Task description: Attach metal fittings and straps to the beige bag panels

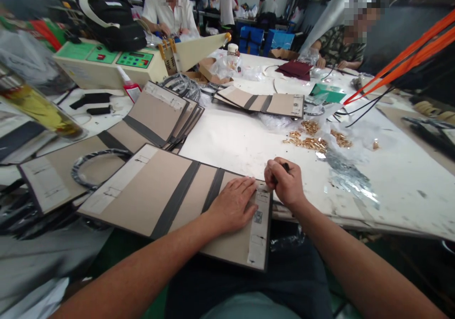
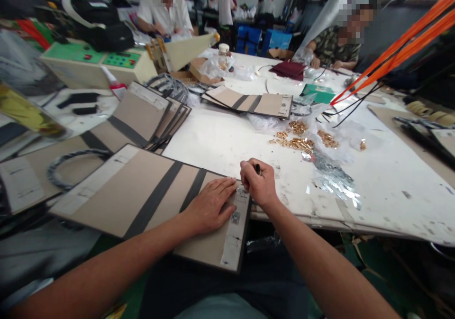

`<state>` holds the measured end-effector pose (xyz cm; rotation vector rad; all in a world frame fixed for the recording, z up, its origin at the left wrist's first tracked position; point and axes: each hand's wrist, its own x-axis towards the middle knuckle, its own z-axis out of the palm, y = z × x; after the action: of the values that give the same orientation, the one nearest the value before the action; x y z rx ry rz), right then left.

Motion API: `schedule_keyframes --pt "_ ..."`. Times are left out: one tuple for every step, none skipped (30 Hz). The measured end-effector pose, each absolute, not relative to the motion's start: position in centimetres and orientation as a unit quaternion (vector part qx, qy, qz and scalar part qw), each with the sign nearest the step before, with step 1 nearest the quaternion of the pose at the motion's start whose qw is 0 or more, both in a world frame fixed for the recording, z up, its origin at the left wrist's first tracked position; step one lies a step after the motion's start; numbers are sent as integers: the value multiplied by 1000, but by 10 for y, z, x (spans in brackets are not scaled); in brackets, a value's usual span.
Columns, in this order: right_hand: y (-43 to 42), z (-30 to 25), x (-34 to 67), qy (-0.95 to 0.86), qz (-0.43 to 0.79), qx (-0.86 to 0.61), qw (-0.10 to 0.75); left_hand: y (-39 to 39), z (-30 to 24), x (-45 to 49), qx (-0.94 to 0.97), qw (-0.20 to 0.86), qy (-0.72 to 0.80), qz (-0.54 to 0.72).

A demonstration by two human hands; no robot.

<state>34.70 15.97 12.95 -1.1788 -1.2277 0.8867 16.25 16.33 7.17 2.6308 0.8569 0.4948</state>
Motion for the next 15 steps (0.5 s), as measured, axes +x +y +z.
schedule_keyframes --pt "160 133 345 -527 377 -498 577 163 72 163 923 165 299 175" --pt "160 136 343 -528 379 -487 584 163 72 163 923 166 298 177" --pt "161 139 340 -528 385 -470 593 162 72 162 922 167 299 180" --pt "163 142 337 -529 393 -457 597 162 72 162 920 169 302 184" --pt "165 142 334 -535 399 -453 592 163 73 162 918 172 305 187" --pt "168 142 331 -545 402 -459 576 164 74 162 915 177 310 189" --pt "170 141 329 -555 403 -474 553 165 76 161 912 183 314 190" --pt "173 139 327 -560 400 -494 531 166 77 161 910 188 316 189" --pt "175 138 326 -560 397 -513 515 167 78 162 911 192 314 188" --pt "176 138 326 -556 392 -527 509 167 79 163 912 194 309 188" --pt "176 140 326 -550 385 -533 515 167 80 164 915 190 302 190" --pt "175 142 327 -549 379 -529 524 166 79 165 917 183 296 195" --pt "174 144 328 -555 367 -520 535 167 77 166 918 173 293 203" --pt "174 146 329 -565 362 -506 542 169 73 167 918 157 294 214" --pt "175 148 331 -581 370 -490 535 174 66 168 914 142 307 223"
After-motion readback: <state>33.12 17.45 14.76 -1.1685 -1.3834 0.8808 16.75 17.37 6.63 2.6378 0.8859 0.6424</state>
